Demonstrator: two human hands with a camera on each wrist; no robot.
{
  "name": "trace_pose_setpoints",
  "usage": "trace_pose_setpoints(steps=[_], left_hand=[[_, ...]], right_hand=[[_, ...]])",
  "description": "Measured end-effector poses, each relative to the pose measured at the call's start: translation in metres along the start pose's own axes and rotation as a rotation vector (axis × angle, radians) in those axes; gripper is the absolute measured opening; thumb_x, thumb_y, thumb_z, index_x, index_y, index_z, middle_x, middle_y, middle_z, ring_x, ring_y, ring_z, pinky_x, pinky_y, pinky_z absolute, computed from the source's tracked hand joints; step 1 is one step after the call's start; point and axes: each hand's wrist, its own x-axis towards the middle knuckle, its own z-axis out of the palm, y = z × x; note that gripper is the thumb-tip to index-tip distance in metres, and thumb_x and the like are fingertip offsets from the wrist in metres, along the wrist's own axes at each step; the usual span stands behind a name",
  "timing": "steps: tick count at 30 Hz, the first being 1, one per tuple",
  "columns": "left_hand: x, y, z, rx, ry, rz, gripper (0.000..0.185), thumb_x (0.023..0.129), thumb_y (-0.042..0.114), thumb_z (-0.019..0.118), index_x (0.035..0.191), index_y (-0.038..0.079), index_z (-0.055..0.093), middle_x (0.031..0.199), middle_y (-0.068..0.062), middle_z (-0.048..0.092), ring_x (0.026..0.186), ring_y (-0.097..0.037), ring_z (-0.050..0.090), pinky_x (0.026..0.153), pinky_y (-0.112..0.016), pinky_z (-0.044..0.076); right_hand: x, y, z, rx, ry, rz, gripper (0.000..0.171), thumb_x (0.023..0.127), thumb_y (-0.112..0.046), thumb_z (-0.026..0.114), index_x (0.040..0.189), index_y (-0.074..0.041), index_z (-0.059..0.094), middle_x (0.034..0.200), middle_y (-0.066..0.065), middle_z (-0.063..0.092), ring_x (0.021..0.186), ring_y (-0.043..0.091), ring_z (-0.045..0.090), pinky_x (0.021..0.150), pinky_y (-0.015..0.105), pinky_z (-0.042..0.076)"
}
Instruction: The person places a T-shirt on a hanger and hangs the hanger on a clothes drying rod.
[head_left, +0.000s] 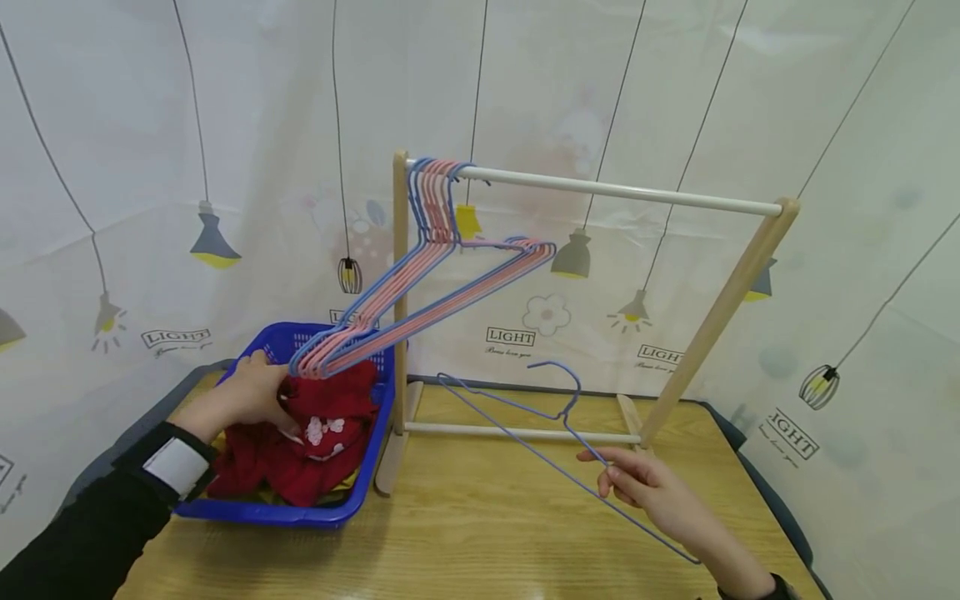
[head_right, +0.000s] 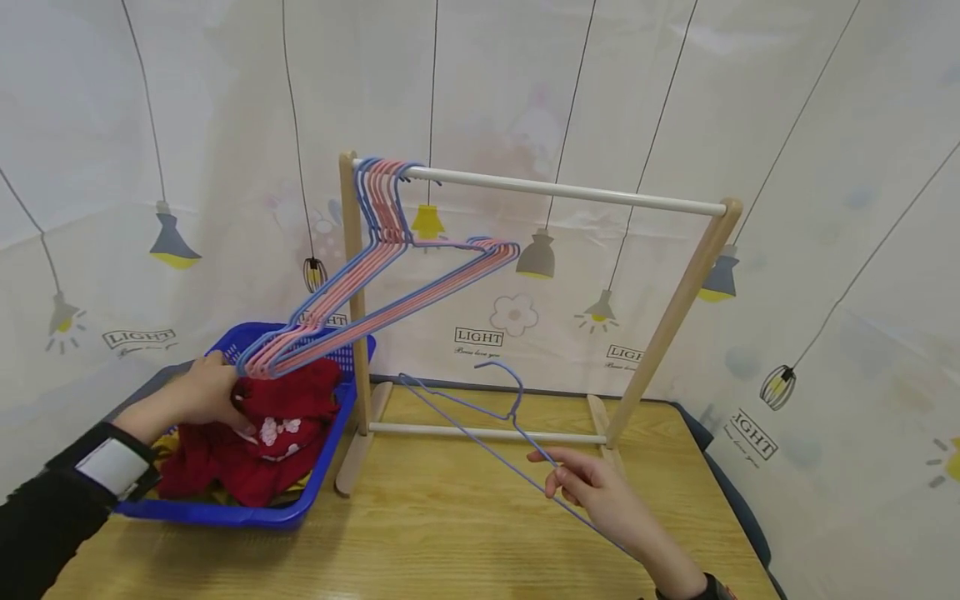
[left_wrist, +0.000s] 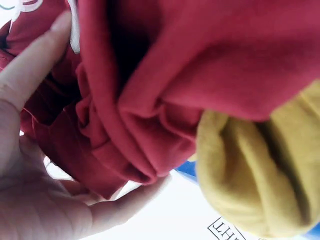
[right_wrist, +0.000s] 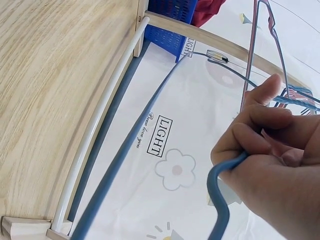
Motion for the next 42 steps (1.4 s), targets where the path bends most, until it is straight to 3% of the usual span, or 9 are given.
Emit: trace_pose_setpoints(steps=[3,5,9,12,19,28,35,42], left_hand=[[-0.004,0.004,0.004,0.0,0.05,0.0,0.073,0.056,0.036,0.103,0.103,-0.007,0.068,0.114,-0.044,0.047,0.109,-0.065,0.045,0.086,-0.071,0.046],[-0.007,0.006,0.006,0.007,0.078,0.035,0.068,0.057,0.031,0.103,0.105,-0.004,0.07,0.116,-0.044,0.051,0.111,-0.065,0.048,0.088,-0.071,0.046],[-0.016,0.01,0.01,0.007,0.14,0.111,0.048,0.067,0.01,0.096,0.109,0.002,0.073,0.099,-0.022,0.068,0.096,-0.044,0.064,0.082,-0.06,0.053],[-0.025,0.014,0.013,-0.003,0.201,0.139,0.038,0.072,-0.003,0.087,0.107,0.004,0.074,0.087,-0.007,0.068,0.082,-0.029,0.065,0.074,-0.052,0.055],[-0.058,0.028,0.016,0.162,0.341,0.208,0.043,0.065,-0.017,0.074,0.106,-0.002,0.072,0.088,-0.015,0.071,0.076,-0.034,0.065,0.065,-0.052,0.056],[-0.09,0.053,0.018,0.268,0.477,0.432,0.05,0.059,-0.015,0.084,0.104,0.003,0.071,0.102,-0.018,0.071,0.088,-0.039,0.063,0.071,-0.055,0.057],[-0.104,0.085,0.011,0.298,0.578,0.545,0.052,0.055,-0.006,0.085,0.103,0.006,0.071,0.106,-0.016,0.071,0.087,-0.037,0.062,0.068,-0.051,0.058],[-0.111,0.118,0.002,0.243,0.641,0.633,0.05,0.055,-0.001,0.086,0.102,0.007,0.072,0.103,-0.013,0.071,0.085,-0.033,0.063,0.064,-0.047,0.059]], right_hand=[[0.0,0.001,0.0,0.001,0.01,-0.008,0.034,0.109,0.006,0.037,0.137,0.011,0.054,0.085,0.004,0.062,0.059,0.019,0.032,0.052,0.033,0.028],[-0.001,0.001,0.0,0.002,0.016,-0.013,0.034,0.109,0.005,0.038,0.137,0.008,0.057,0.085,0.004,0.062,0.06,0.018,0.033,0.052,0.033,0.027],[0.0,0.0,0.0,0.002,0.012,-0.028,0.033,0.11,0.002,0.039,0.136,0.009,0.056,0.085,0.005,0.063,0.059,0.019,0.032,0.052,0.036,0.027],[-0.001,-0.001,0.001,0.007,0.006,-0.013,0.033,0.11,0.0,0.039,0.137,0.013,0.053,0.086,0.008,0.064,0.06,0.019,0.033,0.053,0.036,0.028],[-0.002,-0.001,0.002,0.032,0.004,0.046,0.036,0.111,-0.003,0.038,0.141,0.015,0.048,0.089,0.012,0.063,0.062,0.021,0.033,0.057,0.032,0.03],[-0.005,0.004,-0.001,0.012,0.044,0.015,0.034,0.111,-0.001,0.038,0.139,0.015,0.049,0.089,0.009,0.062,0.062,0.026,0.032,0.054,0.034,0.029],[-0.01,0.005,-0.005,0.021,0.072,0.005,0.033,0.111,-0.001,0.039,0.138,0.012,0.052,0.088,0.003,0.061,0.062,0.027,0.031,0.053,0.036,0.027],[-0.015,0.005,-0.012,0.035,0.09,-0.028,0.032,0.111,-0.002,0.039,0.138,0.006,0.055,0.088,-0.002,0.061,0.06,0.031,0.027,0.047,0.039,0.022]])
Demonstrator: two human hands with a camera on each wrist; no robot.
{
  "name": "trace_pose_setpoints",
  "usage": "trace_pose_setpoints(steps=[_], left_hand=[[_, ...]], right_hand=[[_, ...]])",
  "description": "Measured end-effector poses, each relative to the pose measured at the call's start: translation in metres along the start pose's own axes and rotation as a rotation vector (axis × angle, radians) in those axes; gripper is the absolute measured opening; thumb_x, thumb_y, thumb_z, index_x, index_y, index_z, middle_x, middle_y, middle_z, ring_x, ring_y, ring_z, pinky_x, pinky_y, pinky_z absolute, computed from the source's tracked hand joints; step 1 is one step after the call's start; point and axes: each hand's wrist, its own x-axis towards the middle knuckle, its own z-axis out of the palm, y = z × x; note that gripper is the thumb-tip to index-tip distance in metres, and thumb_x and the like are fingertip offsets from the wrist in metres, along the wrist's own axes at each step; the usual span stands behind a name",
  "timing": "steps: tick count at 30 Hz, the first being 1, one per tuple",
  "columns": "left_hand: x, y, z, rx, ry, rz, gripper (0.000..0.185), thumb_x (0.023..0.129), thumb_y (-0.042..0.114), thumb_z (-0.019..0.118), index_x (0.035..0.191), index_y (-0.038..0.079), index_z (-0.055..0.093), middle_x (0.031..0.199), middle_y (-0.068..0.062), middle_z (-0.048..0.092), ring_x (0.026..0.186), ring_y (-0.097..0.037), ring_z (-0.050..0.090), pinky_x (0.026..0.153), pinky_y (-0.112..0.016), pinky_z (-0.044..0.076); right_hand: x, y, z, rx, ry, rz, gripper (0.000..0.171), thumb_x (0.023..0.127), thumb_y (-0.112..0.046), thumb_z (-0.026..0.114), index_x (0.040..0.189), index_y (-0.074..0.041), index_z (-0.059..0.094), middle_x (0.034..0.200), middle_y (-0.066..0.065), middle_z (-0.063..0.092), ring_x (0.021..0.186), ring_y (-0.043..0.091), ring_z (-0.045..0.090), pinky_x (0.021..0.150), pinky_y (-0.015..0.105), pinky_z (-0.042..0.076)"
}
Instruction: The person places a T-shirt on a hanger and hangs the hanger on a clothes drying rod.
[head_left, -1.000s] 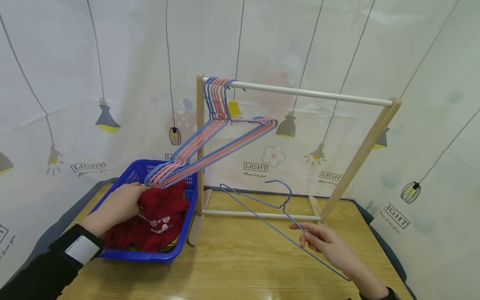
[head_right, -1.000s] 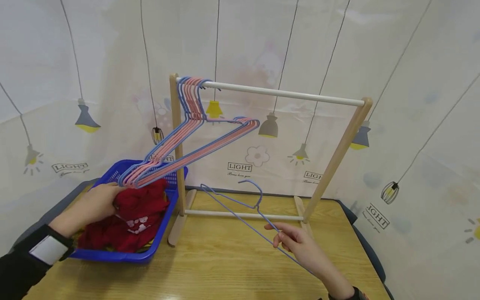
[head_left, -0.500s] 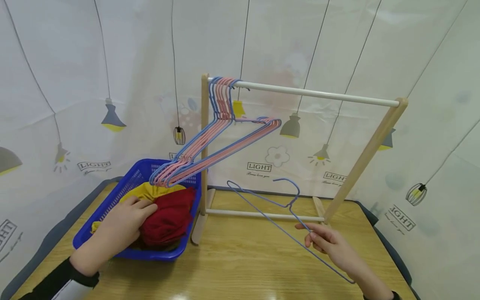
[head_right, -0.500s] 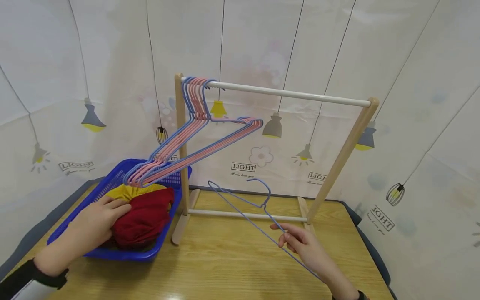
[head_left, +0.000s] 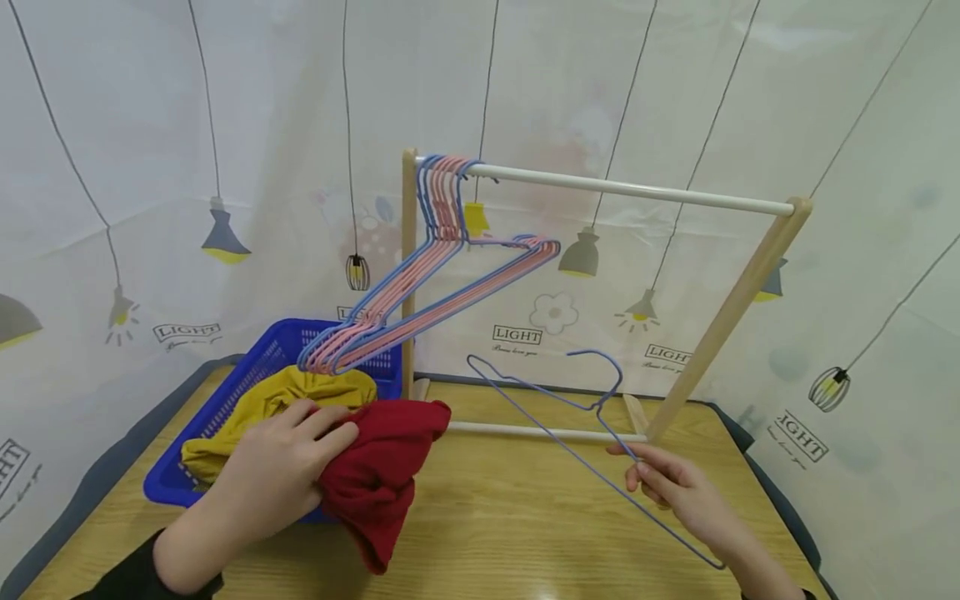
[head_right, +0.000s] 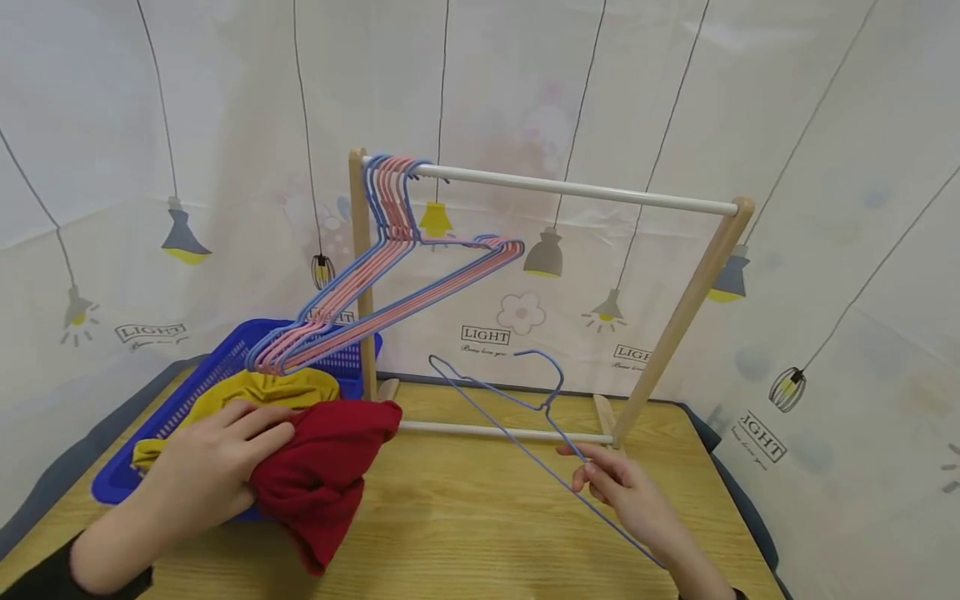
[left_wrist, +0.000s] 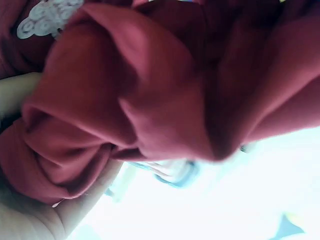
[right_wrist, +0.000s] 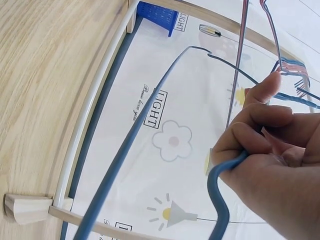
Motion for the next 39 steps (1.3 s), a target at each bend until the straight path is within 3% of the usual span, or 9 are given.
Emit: trace_pose_setpoints(steps=[9,16,23,27,31,39], left_hand=[[0.04,0.03,0.018,-0.164,0.049,-0.014,0.042,0.066,0.001,0.086,0.105,0.006,0.07,0.105,-0.012,0.07,0.09,-0.027,0.065,0.072,-0.042,0.059],[0.068,0.055,0.043,-0.297,0.06,-0.039,0.041,0.072,0.005,0.088,0.108,0.006,0.069,0.106,-0.01,0.07,0.095,-0.025,0.067,0.08,-0.041,0.058],[0.095,0.073,0.066,-0.332,0.071,-0.058,0.035,0.074,0.007,0.087,0.101,0.007,0.066,0.099,-0.007,0.07,0.091,-0.024,0.068,0.08,-0.04,0.057],[0.107,0.08,0.079,-0.377,0.067,-0.082,0.03,0.077,0.01,0.085,0.101,0.007,0.067,0.095,-0.006,0.071,0.087,-0.024,0.068,0.077,-0.039,0.057],[0.111,0.082,0.098,-0.425,0.0,-0.128,0.027,0.079,0.008,0.084,0.101,0.007,0.067,0.086,-0.005,0.069,0.08,-0.022,0.068,0.069,-0.037,0.056],[0.102,0.083,0.127,-0.391,-0.245,-0.281,0.027,0.071,-0.003,0.077,0.092,0.008,0.063,0.076,-0.004,0.065,0.067,-0.022,0.066,0.053,-0.032,0.047]], right_hand=[[-0.007,-0.002,-0.009,-0.033,0.051,0.028,0.036,0.112,-0.004,0.039,0.139,0.017,0.048,0.088,0.001,0.06,0.06,0.029,0.028,0.05,0.037,0.023],[-0.012,0.0,-0.015,-0.034,0.066,0.018,0.034,0.111,-0.001,0.038,0.138,0.013,0.053,0.088,-0.002,0.062,0.059,0.029,0.027,0.05,0.039,0.023],[-0.017,-0.008,-0.018,-0.061,0.142,0.147,0.038,0.112,-0.009,0.04,0.141,0.013,0.049,0.088,0.0,0.06,0.062,0.024,0.031,0.055,0.035,0.026],[-0.018,-0.012,-0.02,-0.087,0.176,0.172,0.038,0.112,-0.009,0.041,0.142,0.013,0.049,0.088,0.001,0.059,0.066,0.017,0.038,0.056,0.032,0.03],[-0.02,-0.012,-0.023,-0.097,0.201,0.172,0.037,0.112,-0.009,0.041,0.142,0.009,0.052,0.088,0.0,0.058,0.063,0.021,0.033,0.051,0.035,0.024],[-0.025,-0.012,-0.028,-0.111,0.25,0.199,0.036,0.112,-0.01,0.042,0.142,0.006,0.053,0.087,0.001,0.059,0.06,0.024,0.03,0.047,0.035,0.021]])
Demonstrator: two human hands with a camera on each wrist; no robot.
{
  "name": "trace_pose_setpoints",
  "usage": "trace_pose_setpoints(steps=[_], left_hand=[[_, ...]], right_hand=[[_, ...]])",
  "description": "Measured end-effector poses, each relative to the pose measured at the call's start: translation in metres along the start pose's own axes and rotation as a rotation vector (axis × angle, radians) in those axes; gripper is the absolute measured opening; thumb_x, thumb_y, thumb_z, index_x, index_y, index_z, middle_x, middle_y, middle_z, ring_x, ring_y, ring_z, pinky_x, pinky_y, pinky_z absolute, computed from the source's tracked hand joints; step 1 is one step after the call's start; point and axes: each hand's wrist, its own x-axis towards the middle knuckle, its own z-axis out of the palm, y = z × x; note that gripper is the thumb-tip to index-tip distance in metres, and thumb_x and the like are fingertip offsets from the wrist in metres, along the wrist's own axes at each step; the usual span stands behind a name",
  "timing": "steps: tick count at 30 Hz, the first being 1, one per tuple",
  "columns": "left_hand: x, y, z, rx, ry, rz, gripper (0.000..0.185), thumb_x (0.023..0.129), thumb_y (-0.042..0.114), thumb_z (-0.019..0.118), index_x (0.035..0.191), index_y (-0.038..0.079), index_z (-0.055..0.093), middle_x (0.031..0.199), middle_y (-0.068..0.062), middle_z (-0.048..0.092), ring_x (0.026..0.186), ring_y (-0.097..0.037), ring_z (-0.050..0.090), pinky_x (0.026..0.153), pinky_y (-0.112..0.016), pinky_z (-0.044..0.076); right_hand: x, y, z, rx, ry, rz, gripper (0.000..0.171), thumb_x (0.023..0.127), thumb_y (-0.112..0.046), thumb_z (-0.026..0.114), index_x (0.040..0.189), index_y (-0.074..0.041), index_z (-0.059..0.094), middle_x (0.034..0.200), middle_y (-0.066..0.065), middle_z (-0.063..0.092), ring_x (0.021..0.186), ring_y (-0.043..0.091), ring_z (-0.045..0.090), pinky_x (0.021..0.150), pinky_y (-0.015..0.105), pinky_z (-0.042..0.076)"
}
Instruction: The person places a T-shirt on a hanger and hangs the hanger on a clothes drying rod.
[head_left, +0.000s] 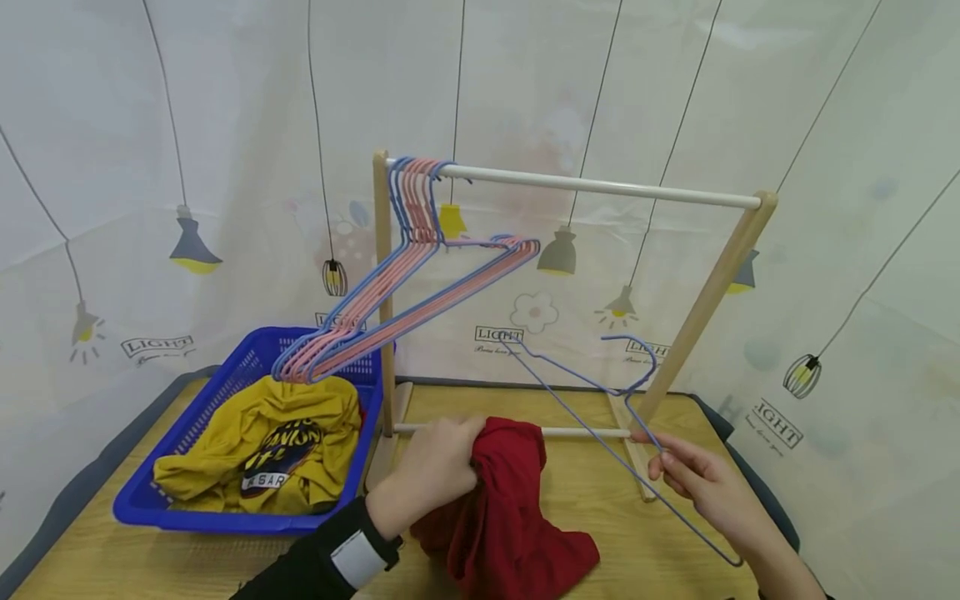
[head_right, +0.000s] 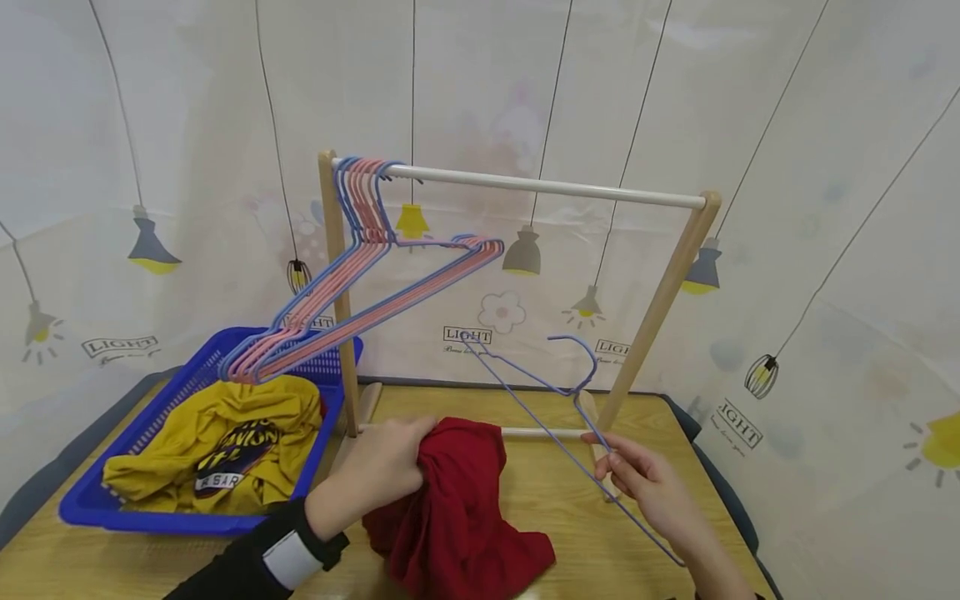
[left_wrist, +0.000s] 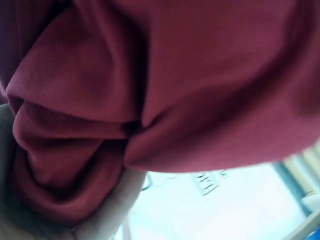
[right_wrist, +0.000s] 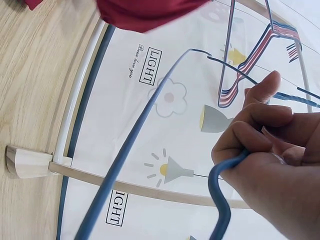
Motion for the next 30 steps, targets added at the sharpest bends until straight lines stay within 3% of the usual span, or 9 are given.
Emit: trace_pose_setpoints(steps=[4,7,12,18,25,30], left_hand=[[-0.002,-0.007,0.007,-0.027,-0.117,-0.115,0.026,0.075,0.002,0.08,0.097,0.005,0.065,0.076,-0.004,0.064,0.066,-0.018,0.062,0.053,-0.033,0.046],[-0.005,-0.013,0.015,-0.04,-0.163,-0.169,0.033,0.077,0.006,0.083,0.106,0.002,0.068,0.086,-0.01,0.069,0.077,-0.024,0.068,0.062,-0.038,0.054],[-0.014,-0.02,0.026,-0.012,-0.145,-0.209,0.042,0.081,0.01,0.085,0.117,0.0,0.067,0.105,-0.021,0.069,0.094,-0.037,0.069,0.076,-0.048,0.057],[-0.024,-0.02,0.023,0.037,-0.11,-0.199,0.061,0.082,0.018,0.089,0.133,-0.003,0.062,0.121,-0.028,0.064,0.105,-0.045,0.063,0.088,-0.054,0.054],[-0.034,-0.023,0.008,-0.009,-0.093,-0.25,0.071,0.082,0.019,0.089,0.139,-0.007,0.055,0.127,-0.034,0.059,0.112,-0.052,0.059,0.094,-0.06,0.049],[-0.045,-0.033,0.008,-0.019,-0.057,-0.283,0.075,0.079,0.019,0.092,0.134,-0.015,0.053,0.124,-0.034,0.06,0.115,-0.051,0.059,0.098,-0.058,0.048]], right_hand=[[0.001,0.0,-0.001,-0.002,-0.008,-0.026,0.036,0.112,-0.01,0.042,0.143,0.007,0.053,0.087,0.001,0.059,0.06,0.024,0.03,0.047,0.036,0.021],[0.002,0.001,-0.001,0.001,-0.02,-0.046,0.036,0.112,-0.01,0.042,0.142,0.006,0.054,0.087,0.0,0.059,0.06,0.026,0.029,0.046,0.037,0.02],[0.002,0.003,0.001,-0.001,-0.028,-0.027,0.036,0.112,-0.01,0.041,0.143,0.006,0.053,0.087,0.001,0.058,0.06,0.026,0.028,0.046,0.037,0.02],[0.001,0.001,0.005,-0.011,-0.032,0.009,0.039,0.113,-0.011,0.04,0.145,0.008,0.05,0.087,0.002,0.056,0.06,0.021,0.028,0.047,0.036,0.02],[-0.001,0.003,0.007,-0.004,-0.019,0.055,0.039,0.113,-0.015,0.041,0.145,0.006,0.051,0.088,0.003,0.057,0.059,0.016,0.029,0.047,0.035,0.02],[0.0,0.009,0.008,0.014,-0.026,-0.026,0.037,0.113,-0.012,0.041,0.141,0.008,0.053,0.087,0.001,0.058,0.059,0.025,0.027,0.047,0.038,0.02]])
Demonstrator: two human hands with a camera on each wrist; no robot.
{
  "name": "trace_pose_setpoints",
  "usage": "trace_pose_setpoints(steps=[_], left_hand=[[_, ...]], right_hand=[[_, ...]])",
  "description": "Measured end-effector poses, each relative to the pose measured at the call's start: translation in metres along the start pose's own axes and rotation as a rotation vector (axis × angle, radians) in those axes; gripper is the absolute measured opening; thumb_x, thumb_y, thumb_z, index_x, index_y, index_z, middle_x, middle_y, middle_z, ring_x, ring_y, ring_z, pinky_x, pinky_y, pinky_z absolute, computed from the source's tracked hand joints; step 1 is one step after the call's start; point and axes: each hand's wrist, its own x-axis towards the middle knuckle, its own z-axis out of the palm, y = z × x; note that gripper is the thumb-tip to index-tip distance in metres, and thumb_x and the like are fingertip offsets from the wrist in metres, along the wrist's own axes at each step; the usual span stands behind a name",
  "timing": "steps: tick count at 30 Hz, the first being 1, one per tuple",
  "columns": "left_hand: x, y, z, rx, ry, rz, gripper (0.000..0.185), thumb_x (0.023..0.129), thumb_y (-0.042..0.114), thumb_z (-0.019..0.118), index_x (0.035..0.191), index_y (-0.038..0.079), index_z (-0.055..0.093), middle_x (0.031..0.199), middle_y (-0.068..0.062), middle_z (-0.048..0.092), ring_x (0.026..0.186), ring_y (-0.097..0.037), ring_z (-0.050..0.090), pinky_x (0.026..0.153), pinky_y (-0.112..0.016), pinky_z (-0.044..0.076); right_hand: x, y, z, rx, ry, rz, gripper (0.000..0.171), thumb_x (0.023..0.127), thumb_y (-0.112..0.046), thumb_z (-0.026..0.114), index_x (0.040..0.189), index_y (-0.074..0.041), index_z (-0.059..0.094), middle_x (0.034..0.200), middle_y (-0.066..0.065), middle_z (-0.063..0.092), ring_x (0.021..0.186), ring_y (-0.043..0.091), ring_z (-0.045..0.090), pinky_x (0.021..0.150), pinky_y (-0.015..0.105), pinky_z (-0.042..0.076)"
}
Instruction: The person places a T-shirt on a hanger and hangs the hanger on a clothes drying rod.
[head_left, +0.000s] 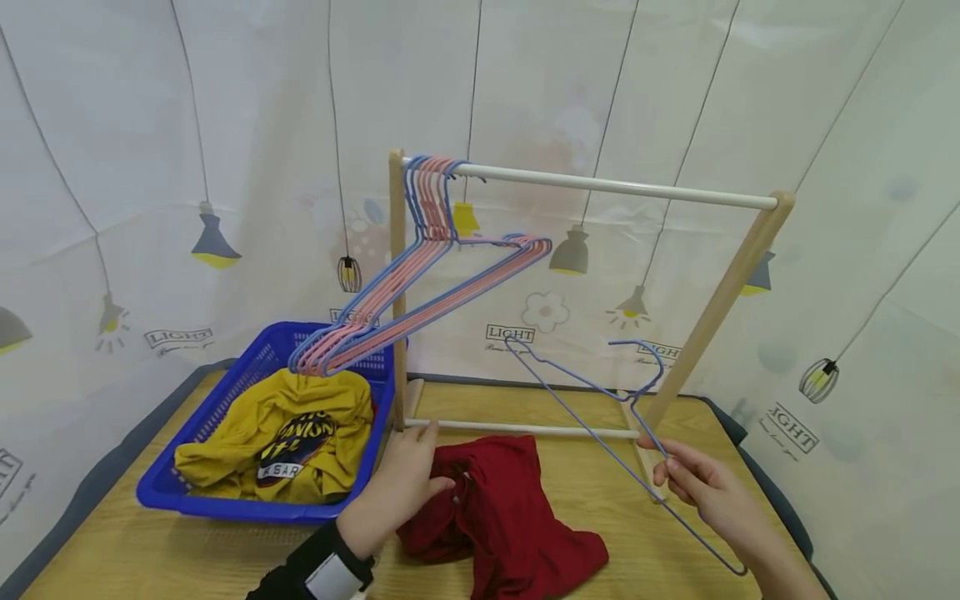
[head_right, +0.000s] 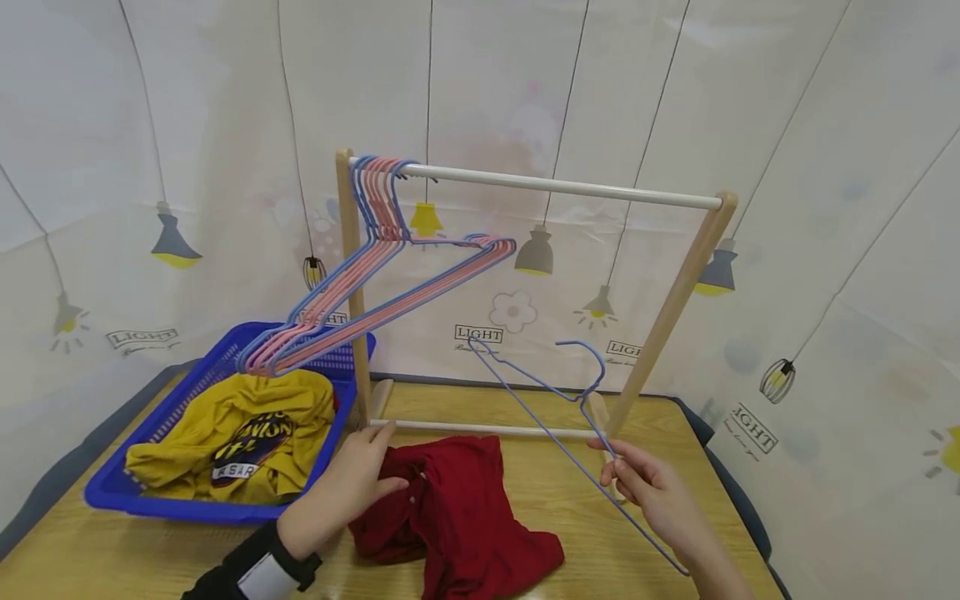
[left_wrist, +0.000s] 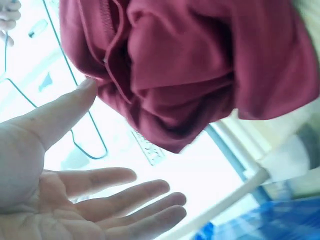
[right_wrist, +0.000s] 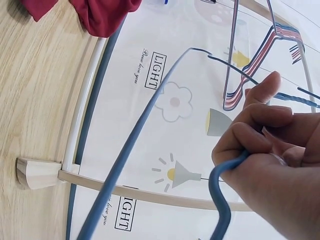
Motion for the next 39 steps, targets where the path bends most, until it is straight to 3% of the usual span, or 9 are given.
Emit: trace_pose_setpoints(steps=[4,11,15,19,25,30,34,37,39], left_hand=[[-0.005,-0.008,0.006,-0.007,-0.005,-0.028,0.076,0.077,0.021,0.094,0.127,-0.019,0.054,0.117,-0.033,0.062,0.111,-0.05,0.061,0.096,-0.055,0.05],[-0.009,-0.013,0.017,-0.038,-0.076,-0.121,0.06,0.078,0.024,0.092,0.116,-0.008,0.059,0.09,-0.023,0.069,0.084,-0.039,0.071,0.068,-0.05,0.057],[-0.004,-0.014,0.023,-0.041,-0.116,-0.177,0.058,0.085,0.029,0.086,0.122,-0.009,0.06,0.096,-0.023,0.07,0.087,-0.038,0.071,0.07,-0.051,0.056],[0.003,-0.014,0.027,-0.081,-0.092,-0.183,0.044,0.092,0.021,0.079,0.117,-0.011,0.06,0.095,-0.023,0.069,0.089,-0.037,0.07,0.074,-0.049,0.056],[0.006,-0.014,0.029,-0.126,-0.06,-0.201,0.025,0.089,0.016,0.08,0.1,-0.002,0.067,0.088,-0.014,0.07,0.081,-0.029,0.068,0.066,-0.041,0.053],[0.002,-0.009,0.022,-0.123,0.031,-0.194,0.028,0.081,0.019,0.089,0.092,0.004,0.067,0.085,-0.007,0.066,0.079,-0.025,0.064,0.064,-0.039,0.05],[-0.002,-0.005,0.016,-0.021,0.156,-0.106,0.038,0.073,0.022,0.095,0.086,0.007,0.063,0.097,-0.013,0.059,0.089,-0.033,0.06,0.074,-0.045,0.05],[-0.003,-0.003,0.008,0.0,0.173,-0.042,0.041,0.073,0.019,0.095,0.083,0.007,0.057,0.092,-0.013,0.058,0.085,-0.033,0.061,0.071,-0.044,0.05],[-0.003,-0.002,0.002,-0.016,0.149,-0.018,0.04,0.075,0.017,0.094,0.083,0.007,0.056,0.084,-0.009,0.061,0.078,-0.032,0.064,0.064,-0.042,0.051]], right_hand=[[0.0,0.004,0.001,0.008,-0.003,-0.03,0.035,0.112,-0.011,0.043,0.14,0.005,0.056,0.087,-0.001,0.06,0.06,0.026,0.029,0.048,0.037,0.022],[-0.001,0.006,0.002,0.036,-0.046,-0.08,0.034,0.112,-0.009,0.041,0.139,-0.001,0.06,0.086,0.002,0.06,0.063,0.026,0.03,0.052,0.037,0.023],[-0.002,0.006,0.002,0.041,-0.062,-0.092,0.034,0.112,-0.006,0.039,0.14,0.004,0.057,0.086,0.001,0.06,0.062,0.028,0.026,0.049,0.037,0.021],[-0.003,0.006,0.002,0.035,-0.07,-0.096,0.034,0.112,-0.005,0.039,0.14,0.007,0.055,0.086,0.001,0.059,0.062,0.028,0.027,0.048,0.038,0.02],[-0.005,0.006,0.004,0.056,-0.088,-0.115,0.035,0.112,-0.004,0.039,0.14,-0.004,0.061,0.086,0.002,0.06,0.062,0.029,0.027,0.048,0.039,0.02],[-0.007,0.006,0.004,0.061,-0.095,-0.126,0.039,0.111,-0.003,0.039,0.138,-0.016,0.065,0.086,0.002,0.06,0.061,0.029,0.027,0.048,0.038,0.021],[-0.008,0.006,0.002,0.046,-0.078,-0.128,0.037,0.111,-0.001,0.039,0.138,-0.007,0.063,0.084,0.002,0.059,0.061,0.029,0.028,0.049,0.038,0.022],[-0.009,0.003,0.001,0.031,-0.062,-0.107,0.036,0.111,-0.003,0.039,0.139,-0.002,0.061,0.084,0.003,0.059,0.06,0.029,0.028,0.05,0.039,0.023],[-0.01,0.002,0.0,0.029,-0.06,-0.087,0.035,0.112,-0.004,0.039,0.139,-0.001,0.06,0.085,0.004,0.059,0.061,0.029,0.028,0.051,0.039,0.023]])
